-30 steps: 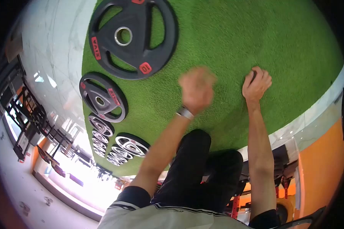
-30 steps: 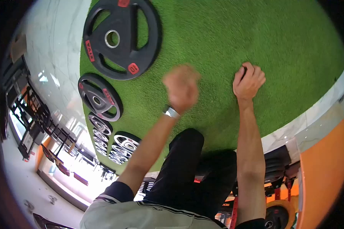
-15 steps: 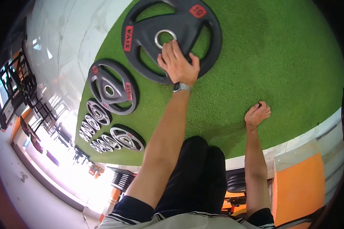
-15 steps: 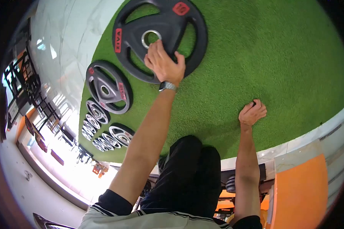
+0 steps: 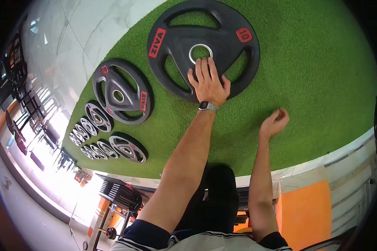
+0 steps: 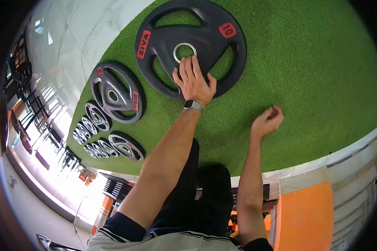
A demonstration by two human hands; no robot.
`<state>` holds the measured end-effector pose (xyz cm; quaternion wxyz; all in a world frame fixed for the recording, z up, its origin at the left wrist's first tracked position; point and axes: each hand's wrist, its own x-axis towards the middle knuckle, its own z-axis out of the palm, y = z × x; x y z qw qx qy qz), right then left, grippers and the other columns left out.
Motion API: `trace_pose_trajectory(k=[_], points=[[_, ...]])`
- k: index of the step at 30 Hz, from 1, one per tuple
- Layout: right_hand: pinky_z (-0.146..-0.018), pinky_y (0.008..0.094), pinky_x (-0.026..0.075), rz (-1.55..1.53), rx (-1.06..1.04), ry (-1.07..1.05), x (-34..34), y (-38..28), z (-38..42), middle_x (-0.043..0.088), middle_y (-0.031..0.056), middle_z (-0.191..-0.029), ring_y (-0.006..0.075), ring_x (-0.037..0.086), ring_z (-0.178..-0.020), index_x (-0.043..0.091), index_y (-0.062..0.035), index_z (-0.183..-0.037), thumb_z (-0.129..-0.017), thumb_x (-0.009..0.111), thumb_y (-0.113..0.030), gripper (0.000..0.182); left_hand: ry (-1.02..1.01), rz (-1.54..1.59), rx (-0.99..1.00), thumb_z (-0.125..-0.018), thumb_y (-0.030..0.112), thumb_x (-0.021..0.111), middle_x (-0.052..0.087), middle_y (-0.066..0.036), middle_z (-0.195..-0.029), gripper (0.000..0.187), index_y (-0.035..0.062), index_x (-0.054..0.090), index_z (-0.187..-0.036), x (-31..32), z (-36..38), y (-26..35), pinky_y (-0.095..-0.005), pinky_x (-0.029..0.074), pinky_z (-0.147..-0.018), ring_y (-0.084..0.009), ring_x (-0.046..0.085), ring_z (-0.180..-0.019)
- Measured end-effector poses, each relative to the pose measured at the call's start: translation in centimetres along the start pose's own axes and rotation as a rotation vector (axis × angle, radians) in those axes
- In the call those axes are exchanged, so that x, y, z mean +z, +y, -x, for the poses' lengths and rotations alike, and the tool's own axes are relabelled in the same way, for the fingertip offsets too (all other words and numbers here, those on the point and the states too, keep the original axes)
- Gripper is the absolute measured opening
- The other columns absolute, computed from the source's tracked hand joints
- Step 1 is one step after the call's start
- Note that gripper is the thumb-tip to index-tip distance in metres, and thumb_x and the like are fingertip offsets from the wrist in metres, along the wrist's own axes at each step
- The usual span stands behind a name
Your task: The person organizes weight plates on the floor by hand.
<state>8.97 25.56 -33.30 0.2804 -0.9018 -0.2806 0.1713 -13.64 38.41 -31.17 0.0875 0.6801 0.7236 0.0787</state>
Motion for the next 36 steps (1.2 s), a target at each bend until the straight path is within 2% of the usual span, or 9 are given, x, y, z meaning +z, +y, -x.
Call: trace_pose_trajectory(k=[2, 4, 8, 13, 21, 24, 29, 31, 36], points=[[-0.103, 0.0395, 0.046, -0.073, -0.1, -0.126, 2.4, -6.6, -2.2, 0.058, 0.0132, -0.126, 0.0232, 0.055, -0.121, 0.057, -0.0007, -0.129, -0.102, 0.061, -0.018, 0.032, -0.013, -0.018, 0.011, -0.077, 0.027, 0.065, 0.05, -0.021, -0.144, 0.078, -0.0034, 0.045, -0.145, -0.1, 0.3, -0.1, -0.0629, 0.023, -0.114, -0.0371, 0.039, -0.142], [-0.104, 0.0436, 0.044, -0.203, -0.209, -0.223, 5.8, -12.4, -4.1, 0.055, 0.0176, -0.128, 0.029, 0.054, -0.121, 0.053, 0.0014, -0.132, -0.1, 0.065, -0.02, 0.04, -0.024, -0.008, 0.019, -0.076, 0.026, 0.064, 0.048, -0.022, -0.146, 0.079, -0.0045, 0.044, -0.146, 0.0, 0.2, -0.1, -0.0642, 0.022, -0.114, -0.0384, 0.037, -0.143], [-0.102, 0.0506, 0.041, -0.057, -0.534, -0.26, 11.2, -18.6, -4.3, 0.052, 0.0223, -0.123, 0.0395, 0.052, -0.115, 0.051, 0.0022, -0.133, -0.09, 0.071, -0.024, 0.054, -0.076, 0.017, 0.001, -0.075, 0.022, 0.062, 0.047, -0.023, -0.149, 0.081, -0.0053, 0.041, -0.148, -0.3, 0.2, -0.1, -0.0647, 0.02, -0.116, -0.0392, 0.036, -0.145], [-0.101, 0.0534, 0.04, -0.044, -0.57, -0.187, 12.1, -18.2, -3.9, 0.051, 0.0239, -0.123, 0.0436, 0.05, -0.115, 0.05, 0.0025, -0.132, -0.086, 0.071, -0.025, 0.058, -0.099, 0.017, -0.003, -0.075, 0.021, 0.058, 0.046, -0.024, -0.15, 0.08, -0.0057, 0.04, -0.148, -0.2, 0.8, -0.3, -0.0642, 0.018, -0.117, -0.0393, 0.037, -0.145], [-0.1, 0.0534, 0.041, -0.132, -0.556, -0.199, 12.1, -17.6, -4.2, 0.051, 0.0238, -0.12, 0.0434, 0.051, -0.112, 0.05, 0.0044, -0.132, -0.074, 0.051, -0.006, 0.058, -0.108, 0.039, -0.022, -0.079, 0.027, 0.061, 0.048, -0.021, -0.151, 0.074, -0.0039, 0.047, -0.145, -0.5, 0.3, -0.1, -0.0618, 0.019, -0.118, -0.0367, 0.037, -0.146], [-0.101, 0.0534, 0.042, -0.114, -0.54, -0.218, 12.2, -17.9, -4.1, 0.05, 0.0236, -0.12, 0.0434, 0.05, -0.112, 0.05, 0.0037, -0.132, -0.073, 0.054, -0.006, 0.059, -0.144, 0.303, -0.066, -0.079, 0.024, 0.067, 0.047, -0.021, -0.15, 0.07, -0.0009, 0.05, -0.142, -2.4, -0.5, -0.7, -0.0598, 0.022, -0.116, -0.0385, 0.039, -0.143], [-0.1, 0.0487, 0.043, -0.06, -0.536, -0.21, 12.2, -17.7, -4.0, 0.049, 0.022, -0.121, 0.0402, 0.052, -0.112, 0.049, 0.0038, -0.131, -0.074, 0.062, -0.003, 0.059, 0.172, 0.255, -0.071, -0.077, 0.019, 0.077, 0.051, -0.021, -0.139, 0.065, 0.0053, 0.055, -0.136, -5.7, -10.1, -6.4, -0.0571, 0.028, -0.111, -0.0409, 0.044, -0.133], [-0.1, 0.049, 0.044, -0.04, -0.517, -0.211, 12.1, -17.8, -3.9, 0.05, 0.0217, -0.121, 0.0399, 0.052, -0.113, 0.049, 0.0034, -0.131, -0.074, 0.064, -0.002, 0.059, 0.271, 0.168, -0.056, -0.076, 0.026, 0.081, 0.053, -0.022, -0.135, 0.067, 0.0074, 0.057, -0.135, -5.9, -15.3, -8.0, -0.0577, 0.03, -0.109, -0.0421, 0.046, -0.129], [-0.1, 0.0527, 0.043, -0.009, -0.508, -0.188, 12.4, -18.0, -3.8, 0.051, 0.022, -0.12, 0.0424, 0.051, -0.113, 0.049, 0.0013, -0.131, -0.074, 0.064, -0.004, 0.06, -0.156, -0.004, -0.015, -0.077, 0.035, 0.085, 0.055, -0.017, -0.131, 0.07, 0.0087, 0.059, -0.136, -4.9, -21.3, -9.4, -0.055, 0.044, -0.097, -0.0379, 0.051, -0.123]])
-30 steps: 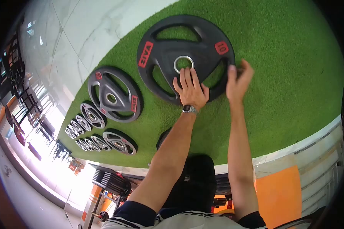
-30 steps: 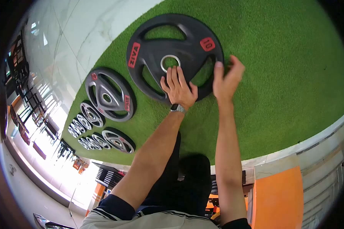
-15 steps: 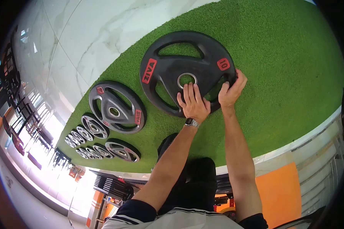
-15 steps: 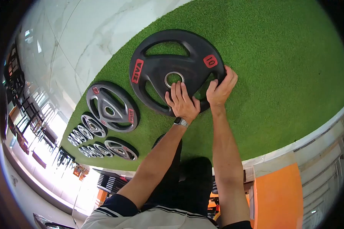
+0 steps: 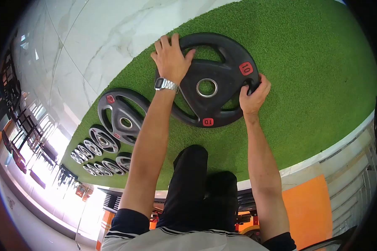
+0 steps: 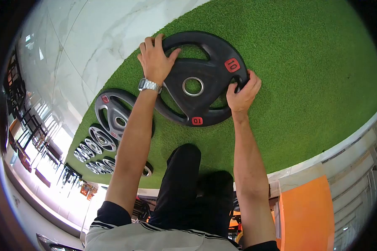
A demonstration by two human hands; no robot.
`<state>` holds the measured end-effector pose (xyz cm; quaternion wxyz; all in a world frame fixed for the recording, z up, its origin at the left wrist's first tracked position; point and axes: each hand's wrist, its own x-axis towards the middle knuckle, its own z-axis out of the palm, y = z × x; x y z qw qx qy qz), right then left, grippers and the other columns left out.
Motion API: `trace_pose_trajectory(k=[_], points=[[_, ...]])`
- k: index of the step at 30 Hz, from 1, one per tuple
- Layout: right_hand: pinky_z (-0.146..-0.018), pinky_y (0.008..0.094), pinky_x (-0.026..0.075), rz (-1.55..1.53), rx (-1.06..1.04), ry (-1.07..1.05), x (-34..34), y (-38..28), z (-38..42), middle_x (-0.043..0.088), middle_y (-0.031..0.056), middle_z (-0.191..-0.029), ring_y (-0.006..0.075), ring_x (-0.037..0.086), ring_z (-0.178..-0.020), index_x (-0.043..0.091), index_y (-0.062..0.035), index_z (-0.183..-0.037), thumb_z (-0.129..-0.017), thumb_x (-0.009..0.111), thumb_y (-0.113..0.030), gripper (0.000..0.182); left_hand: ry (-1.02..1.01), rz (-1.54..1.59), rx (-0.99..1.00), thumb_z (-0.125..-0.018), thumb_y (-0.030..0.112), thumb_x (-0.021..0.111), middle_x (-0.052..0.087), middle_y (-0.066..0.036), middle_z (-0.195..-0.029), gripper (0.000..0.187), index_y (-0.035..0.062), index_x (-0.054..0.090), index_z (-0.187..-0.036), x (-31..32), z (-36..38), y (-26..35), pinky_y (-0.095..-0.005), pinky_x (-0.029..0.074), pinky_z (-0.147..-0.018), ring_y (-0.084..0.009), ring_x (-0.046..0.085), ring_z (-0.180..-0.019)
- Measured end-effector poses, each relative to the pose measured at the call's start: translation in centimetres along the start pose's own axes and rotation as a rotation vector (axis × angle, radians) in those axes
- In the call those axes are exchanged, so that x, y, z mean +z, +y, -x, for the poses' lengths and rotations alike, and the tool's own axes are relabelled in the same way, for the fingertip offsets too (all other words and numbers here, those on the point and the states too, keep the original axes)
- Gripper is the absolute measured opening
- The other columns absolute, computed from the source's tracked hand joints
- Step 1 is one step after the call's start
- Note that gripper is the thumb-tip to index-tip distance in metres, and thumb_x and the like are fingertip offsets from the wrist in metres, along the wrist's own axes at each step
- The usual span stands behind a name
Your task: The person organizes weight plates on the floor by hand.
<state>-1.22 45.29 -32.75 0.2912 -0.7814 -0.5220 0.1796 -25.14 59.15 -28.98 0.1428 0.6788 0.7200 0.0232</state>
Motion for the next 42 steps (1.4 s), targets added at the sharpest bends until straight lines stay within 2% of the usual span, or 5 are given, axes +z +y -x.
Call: trace_pose_trajectory(k=[2, 13, 25, 29, 42], points=[[-0.1, 0.053, 0.043, 0.041, 0.01, -0.006, -0.1, -0.2, 0.0, 0.051, 0.0218, -0.119, 0.0424, 0.051, -0.113, 0.05, 0.0011, -0.131, -0.074, 0.064, -0.003, 0.059, 0.029, -0.081, 0.043, -0.08, 0.033, 0.084, 0.06, -0.013, -0.122, 0.059, 0.0069, 0.063, -0.13, 0.4, 0.1, 0.7, -0.05, 0.052, -0.089, -0.0345, 0.057, -0.114], [-0.1, 0.0527, 0.042, -0.022, 0.033, 0.05, 0.4, 0.4, 0.4, 0.054, 0.019, -0.118, 0.0404, 0.052, -0.113, 0.055, -0.002, -0.131, -0.073, 0.066, -0.006, 0.059, -0.107, -0.074, 0.159, -0.072, 0.01, 0.077, 0.067, -0.015, -0.097, 0.028, 0.0037, 0.067, -0.098, -2.2, -2.4, -0.5, -0.0482, 0.054, -0.082, -0.0373, 0.065, -0.093], [-0.098, 0.0448, 0.036, -0.114, -0.029, 0.013, -1.8, 0.8, 0.7, 0.059, 0.011, -0.117, 0.0312, 0.054, -0.112, 0.06, -0.0089, -0.129, -0.074, 0.072, -0.016, 0.056, -0.377, -0.307, 0.288, -0.064, 0.025, 0.079, 0.067, -0.02, -0.088, 0.037, 0.0027, 0.074, -0.093, -13.0, 0.9, 3.2, -0.0488, 0.053, -0.076, -0.0406, 0.065, -0.084], [-0.096, 0.044, 0.035, -0.192, -0.114, 0.033, -2.5, 1.0, 0.9, 0.06, 0.0111, -0.115, 0.0308, 0.054, -0.11, 0.06, -0.008, -0.129, -0.076, 0.071, -0.015, 0.055, -0.293, -0.201, 0.253, -0.063, 0.017, 0.073, 0.065, -0.02, -0.084, 0.027, 0.0001, 0.061, -0.08, -15.8, 5.5, 4.9, -0.05, 0.049, -0.072, -0.0421, 0.063, -0.08], [-0.101, 0.0494, 0.038, -0.195, -0.063, 0.019, -4.6, 3.4, 4.3, 0.055, 0.02, -0.128, 0.0394, 0.053, -0.116, 0.045, -0.0028, -0.142, -0.081, 0.067, 0.001, 0.065, 0.068, -0.11, 0.356, -0.065, 0.009, 0.076, 0.052, -0.015, -0.089, 0.033, 0.0024, 0.052, -0.087, -19.3, 18.8, 12.9, -0.0499, 0.046, -0.067, -0.0404, 0.057, -0.083]])
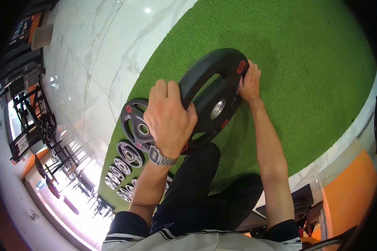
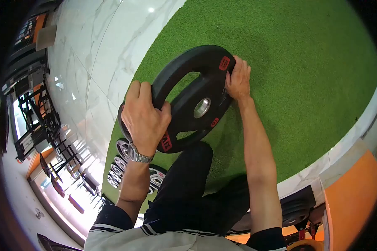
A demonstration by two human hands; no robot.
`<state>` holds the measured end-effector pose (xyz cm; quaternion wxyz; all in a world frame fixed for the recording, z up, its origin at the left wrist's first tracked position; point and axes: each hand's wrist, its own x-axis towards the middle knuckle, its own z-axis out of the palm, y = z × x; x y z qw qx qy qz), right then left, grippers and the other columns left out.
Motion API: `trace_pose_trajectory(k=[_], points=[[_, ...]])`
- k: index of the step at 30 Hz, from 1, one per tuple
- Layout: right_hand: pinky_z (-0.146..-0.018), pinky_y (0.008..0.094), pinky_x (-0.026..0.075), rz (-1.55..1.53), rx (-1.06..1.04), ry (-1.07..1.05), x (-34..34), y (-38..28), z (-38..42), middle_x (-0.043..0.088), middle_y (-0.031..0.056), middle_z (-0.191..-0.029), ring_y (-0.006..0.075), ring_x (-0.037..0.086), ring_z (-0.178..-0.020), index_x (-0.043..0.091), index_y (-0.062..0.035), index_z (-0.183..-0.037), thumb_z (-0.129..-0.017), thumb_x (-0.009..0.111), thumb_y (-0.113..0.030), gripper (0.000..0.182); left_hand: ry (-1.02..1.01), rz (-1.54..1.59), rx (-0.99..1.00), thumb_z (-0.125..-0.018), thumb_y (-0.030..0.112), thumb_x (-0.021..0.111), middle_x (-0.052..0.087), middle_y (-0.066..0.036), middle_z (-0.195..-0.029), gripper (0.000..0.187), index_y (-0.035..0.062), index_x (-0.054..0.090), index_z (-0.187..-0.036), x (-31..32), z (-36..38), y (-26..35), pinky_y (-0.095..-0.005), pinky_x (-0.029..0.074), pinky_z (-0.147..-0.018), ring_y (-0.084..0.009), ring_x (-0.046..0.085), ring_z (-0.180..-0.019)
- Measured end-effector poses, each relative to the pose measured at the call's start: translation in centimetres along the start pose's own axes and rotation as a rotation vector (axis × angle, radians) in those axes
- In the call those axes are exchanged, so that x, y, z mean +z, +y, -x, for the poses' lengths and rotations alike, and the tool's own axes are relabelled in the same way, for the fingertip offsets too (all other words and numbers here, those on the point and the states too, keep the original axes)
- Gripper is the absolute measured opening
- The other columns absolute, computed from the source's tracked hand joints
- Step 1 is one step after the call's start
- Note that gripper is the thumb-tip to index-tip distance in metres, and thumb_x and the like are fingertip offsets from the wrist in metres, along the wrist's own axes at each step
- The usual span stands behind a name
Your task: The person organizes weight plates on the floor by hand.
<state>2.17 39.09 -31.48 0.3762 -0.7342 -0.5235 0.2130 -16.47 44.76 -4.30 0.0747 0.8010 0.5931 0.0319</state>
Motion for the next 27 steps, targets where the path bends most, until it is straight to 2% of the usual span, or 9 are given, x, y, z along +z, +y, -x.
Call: trace_pose_trajectory(k=[4, 7, 10, 13, 14, 20, 23, 26, 27], points=[[-0.113, 0.0493, 0.037, -0.146, 0.105, -0.058, -4.6, -1.7, 1.8, 0.052, 0.0217, -0.139, 0.0423, 0.049, -0.131, 0.04, -0.0047, -0.148, -0.081, 0.065, 0.005, 0.073, 0.023, 0.049, 0.114, -0.064, 0.008, 0.079, 0.051, -0.014, -0.088, 0.035, 0.0039, 0.052, -0.085, -0.2, 1.1, 0.7, -0.0477, 0.047, -0.066, -0.0372, 0.057, -0.084], [-0.12, 0.0498, 0.032, -0.249, -0.022, 0.015, -10.1, -7.0, 1.1, 0.051, 0.0188, -0.145, 0.0402, 0.045, -0.139, 0.04, -0.0074, -0.151, -0.076, 0.064, 0.007, 0.08, 0.031, 0.106, 0.23, -0.061, 0.009, 0.081, 0.05, -0.013, -0.089, 0.038, 0.0043, 0.052, -0.086, -0.6, 1.7, 1.6, -0.0461, 0.047, -0.067, -0.0354, 0.057, -0.084], [-0.113, 0.0503, 0.036, -0.235, -0.26, 0.007, -15.5, -14.9, 0.1, 0.06, 0.0137, -0.129, 0.0372, 0.053, -0.128, 0.059, -0.0099, -0.134, -0.068, 0.063, 0.008, 0.069, 0.033, 0.181, 0.377, -0.06, 0.009, 0.078, 0.05, -0.011, -0.087, 0.035, 0.0051, 0.055, -0.086, -0.9, 2.4, 3.3, -0.0437, 0.048, -0.068, -0.0327, 0.057, -0.084], [-0.105, 0.0485, 0.039, -0.015, -0.271, -0.068, -17.3, -17.2, 1.8, 0.064, 0.0091, -0.106, 0.0335, 0.056, -0.112, 0.07, -0.0114, -0.107, -0.061, 0.063, 0.007, 0.051, 0.03, 0.146, 0.507, -0.064, 0.008, 0.074, 0.049, -0.009, -0.086, 0.029, 0.0062, 0.057, -0.087, -0.5, 3.6, 5.8, -0.0417, 0.048, -0.066, -0.0292, 0.057, -0.083], [-0.099, 0.0462, 0.039, -0.049, -0.239, 0.073, -17.2, -16.9, 2.4, 0.06, 0.0071, -0.091, 0.0319, 0.056, -0.101, 0.069, -0.0116, -0.091, -0.058, 0.064, 0.005, 0.037, 0.026, 0.115, 0.553, -0.071, 0.01, 0.069, 0.05, -0.007, -0.085, 0.02, 0.0076, 0.059, -0.088, -0.6, 3.9, 6.6, -0.0386, 0.048, -0.065, -0.0253, 0.056, -0.082], [-0.096, 0.0465, 0.04, 0.008, -0.059, 0.377, -19.0, -14.6, 9.0, 0.061, 0.0085, -0.092, 0.0344, 0.057, -0.099, 0.065, -0.0092, -0.091, -0.062, 0.069, 0.002, 0.031, 0.031, -0.014, 0.925, -0.079, 0.013, 0.063, 0.052, -0.005, -0.088, 0.013, 0.009, 0.06, -0.09, 0.1, 6.6, 10.4, -0.0348, 0.046, -0.068, -0.0221, 0.056, -0.088], [-0.092, 0.0459, 0.041, 0.102, 0.024, 0.337, -20.6, -14.3, 12.3, 0.061, 0.0092, -0.092, 0.0358, 0.057, -0.098, 0.062, -0.0084, -0.09, -0.063, 0.07, 0.002, 0.03, 0.004, 0.03, 1.115, -0.078, 0.012, 0.065, 0.054, -0.004, -0.091, 0.017, 0.0088, 0.062, -0.094, 0.5, 7.8, 11.4, -0.0337, 0.045, -0.072, -0.0217, 0.057, -0.091], [-0.091, 0.0461, 0.04, 0.114, 0.113, 0.297, -21.2, -13.7, 15.5, 0.061, 0.0088, -0.093, 0.0355, 0.056, -0.1, 0.061, -0.0093, -0.091, -0.061, 0.07, 0.003, 0.034, -0.048, 0.213, 1.127, -0.072, 0.017, 0.075, 0.056, -0.004, -0.094, 0.028, 0.0101, 0.064, -0.097, 0.8, 8.8, 11.6, -0.0372, 0.045, -0.078, -0.024, 0.057, -0.093], [-0.092, 0.0463, 0.04, 0.108, 0.147, 0.299, -21.0, -13.6, 16.6, 0.061, 0.0085, -0.094, 0.0353, 0.056, -0.101, 0.061, -0.0095, -0.091, -0.06, 0.07, 0.003, 0.035, -0.046, 0.212, 1.068, -0.068, 0.02, 0.079, 0.057, -0.004, -0.094, 0.033, 0.011, 0.064, -0.097, -0.2, 9.1, 11.0, -0.0388, 0.044, -0.079, -0.0251, 0.057, -0.094]])
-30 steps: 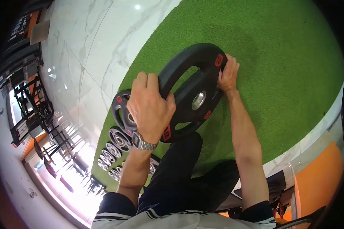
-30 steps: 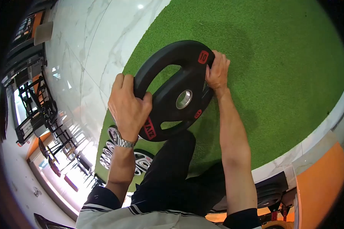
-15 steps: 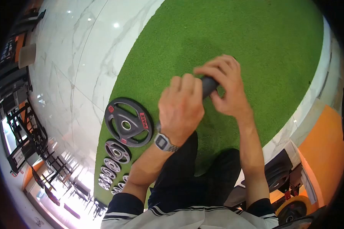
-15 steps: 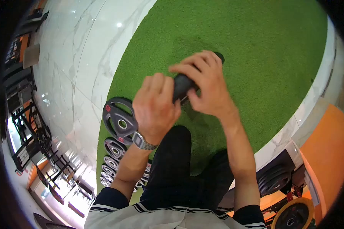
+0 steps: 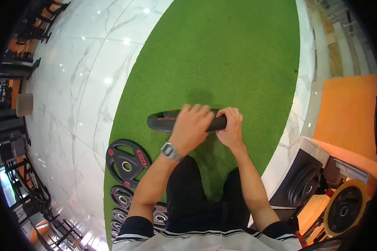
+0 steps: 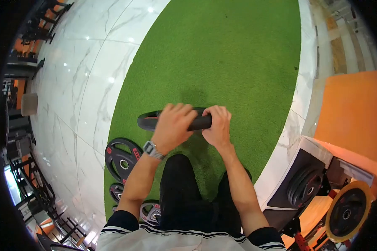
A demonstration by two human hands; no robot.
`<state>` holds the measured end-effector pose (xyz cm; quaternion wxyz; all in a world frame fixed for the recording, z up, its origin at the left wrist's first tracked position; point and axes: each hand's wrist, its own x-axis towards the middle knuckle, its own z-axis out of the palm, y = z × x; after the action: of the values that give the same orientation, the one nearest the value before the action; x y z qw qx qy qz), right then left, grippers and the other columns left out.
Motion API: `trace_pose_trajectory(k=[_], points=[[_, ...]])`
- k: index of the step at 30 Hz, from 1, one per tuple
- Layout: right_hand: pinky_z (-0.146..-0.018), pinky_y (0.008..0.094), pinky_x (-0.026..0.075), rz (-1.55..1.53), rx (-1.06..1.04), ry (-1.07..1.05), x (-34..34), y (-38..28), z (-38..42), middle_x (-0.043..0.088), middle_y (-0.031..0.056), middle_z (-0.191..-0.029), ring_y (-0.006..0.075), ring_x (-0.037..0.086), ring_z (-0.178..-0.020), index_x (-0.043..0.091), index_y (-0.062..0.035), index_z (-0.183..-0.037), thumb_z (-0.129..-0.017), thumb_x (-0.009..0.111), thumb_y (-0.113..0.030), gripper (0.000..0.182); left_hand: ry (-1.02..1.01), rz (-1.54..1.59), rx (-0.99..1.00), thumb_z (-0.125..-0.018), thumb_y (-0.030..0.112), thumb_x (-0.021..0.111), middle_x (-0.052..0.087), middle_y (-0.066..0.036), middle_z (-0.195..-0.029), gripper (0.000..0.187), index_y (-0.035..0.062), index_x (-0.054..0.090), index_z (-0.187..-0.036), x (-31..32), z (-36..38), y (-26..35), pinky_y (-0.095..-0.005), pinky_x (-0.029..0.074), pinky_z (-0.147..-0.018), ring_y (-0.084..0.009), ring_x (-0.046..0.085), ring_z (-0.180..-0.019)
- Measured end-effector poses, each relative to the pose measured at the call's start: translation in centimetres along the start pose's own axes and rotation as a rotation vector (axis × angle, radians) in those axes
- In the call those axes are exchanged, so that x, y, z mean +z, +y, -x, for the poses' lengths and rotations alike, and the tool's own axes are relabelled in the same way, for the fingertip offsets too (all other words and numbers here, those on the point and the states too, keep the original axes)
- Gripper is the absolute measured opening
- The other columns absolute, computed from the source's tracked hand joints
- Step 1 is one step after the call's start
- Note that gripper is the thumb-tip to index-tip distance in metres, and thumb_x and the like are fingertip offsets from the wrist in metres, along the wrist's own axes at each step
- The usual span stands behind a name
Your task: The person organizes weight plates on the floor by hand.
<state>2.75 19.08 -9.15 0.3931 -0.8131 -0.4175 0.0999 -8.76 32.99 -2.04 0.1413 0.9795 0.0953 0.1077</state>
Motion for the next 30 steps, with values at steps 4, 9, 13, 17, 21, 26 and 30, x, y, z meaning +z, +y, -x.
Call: trace_pose_trajectory(k=[4, 9, 13, 17, 21, 26, 30], points=[[-0.095, 0.0451, 0.039, -0.066, 0.162, 0.097, 0.3, 2.1, 3.9, 0.062, 0.0078, -0.095, 0.0345, 0.057, -0.104, 0.061, -0.0093, -0.093, -0.061, 0.071, 0.003, 0.036, 0.022, 0.027, -0.218, -0.059, 0.033, 0.091, 0.06, -0.004, -0.098, 0.048, 0.0143, 0.066, -0.096, -1.7, 3.9, -1.9, -0.0441, 0.041, -0.085, -0.0279, 0.057, -0.097], [-0.092, 0.0467, 0.045, -0.071, 0.17, 0.06, -1.9, 3.7, 7.6, 0.064, 0.0103, -0.1, 0.0371, 0.058, -0.103, 0.061, -0.0073, -0.095, -0.065, 0.077, -0.001, 0.035, 0.016, 0.039, -0.141, -0.059, 0.039, 0.092, 0.06, -0.004, -0.097, 0.049, 0.0153, 0.066, -0.093, 0.8, 3.5, 0.8, -0.0436, 0.04, -0.083, -0.0273, 0.057, -0.098], [-0.092, 0.0483, 0.05, -0.025, -0.063, 0.012, -6.2, -1.1, 8.8, 0.066, 0.0134, -0.103, 0.0399, 0.06, -0.106, 0.062, -0.0063, -0.099, -0.068, 0.081, -0.005, 0.037, -0.018, 0.023, 0.002, -0.066, 0.029, 0.087, 0.06, -0.004, -0.097, 0.038, 0.0133, 0.065, -0.093, 1.8, 2.4, 5.4, -0.0441, 0.042, -0.085, -0.0267, 0.057, -0.1], [-0.091, 0.0447, 0.053, 0.001, 0.176, -0.058, -5.7, -0.8, 9.5, 0.068, 0.0126, -0.109, 0.037, 0.063, -0.108, 0.066, -0.0084, -0.11, -0.069, 0.086, -0.011, 0.046, 0.071, -0.077, 0.172, -0.072, 0.006, 0.072, 0.06, -0.007, -0.101, 0.031, 0.0122, 0.064, -0.102, 4.7, 1.6, 9.1, -0.0458, 0.043, -0.091, -0.0278, 0.057, -0.102], [-0.091, 0.0423, 0.054, 0.011, 0.214, -0.072, -7.3, 1.5, 10.2, 0.07, 0.0082, -0.113, 0.0319, 0.066, -0.106, 0.068, -0.0145, -0.12, -0.07, 0.087, -0.013, 0.053, 0.275, 0.026, 0.203, -0.074, 0.0, 0.067, 0.063, -0.008, -0.105, 0.033, 0.0132, 0.065, -0.104, 3.5, 0.9, 8.0, -0.047, 0.042, -0.092, -0.0292, 0.058, -0.102], [-0.093, 0.0405, 0.054, -0.108, 0.246, -0.029, -8.1, 3.0, 13.8, 0.071, 0.0055, -0.114, 0.0297, 0.067, -0.107, 0.069, -0.0172, -0.124, -0.071, 0.085, -0.006, 0.056, -0.025, 0.029, 0.017, -0.076, 0.0, 0.067, 0.066, -0.007, -0.09, 0.018, 0.013, 0.069, -0.089, 5.4, 0.8, 5.0, -0.0496, 0.041, -0.095, -0.0314, 0.06, -0.098], [-0.096, 0.0403, 0.053, -0.28, 0.296, 0.023, -8.5, 6.1, 17.2, 0.071, 0.0097, -0.117, 0.0303, 0.068, -0.11, 0.068, -0.0142, -0.126, -0.071, 0.085, -0.005, 0.058, 0.03, -0.073, 0.085, -0.08, 0.007, 0.068, 0.068, -0.007, -0.087, 0.008, 0.0138, 0.07, -0.083, 6.5, 0.6, 10.0, -0.0501, 0.041, -0.097, -0.0299, 0.062, -0.096]])
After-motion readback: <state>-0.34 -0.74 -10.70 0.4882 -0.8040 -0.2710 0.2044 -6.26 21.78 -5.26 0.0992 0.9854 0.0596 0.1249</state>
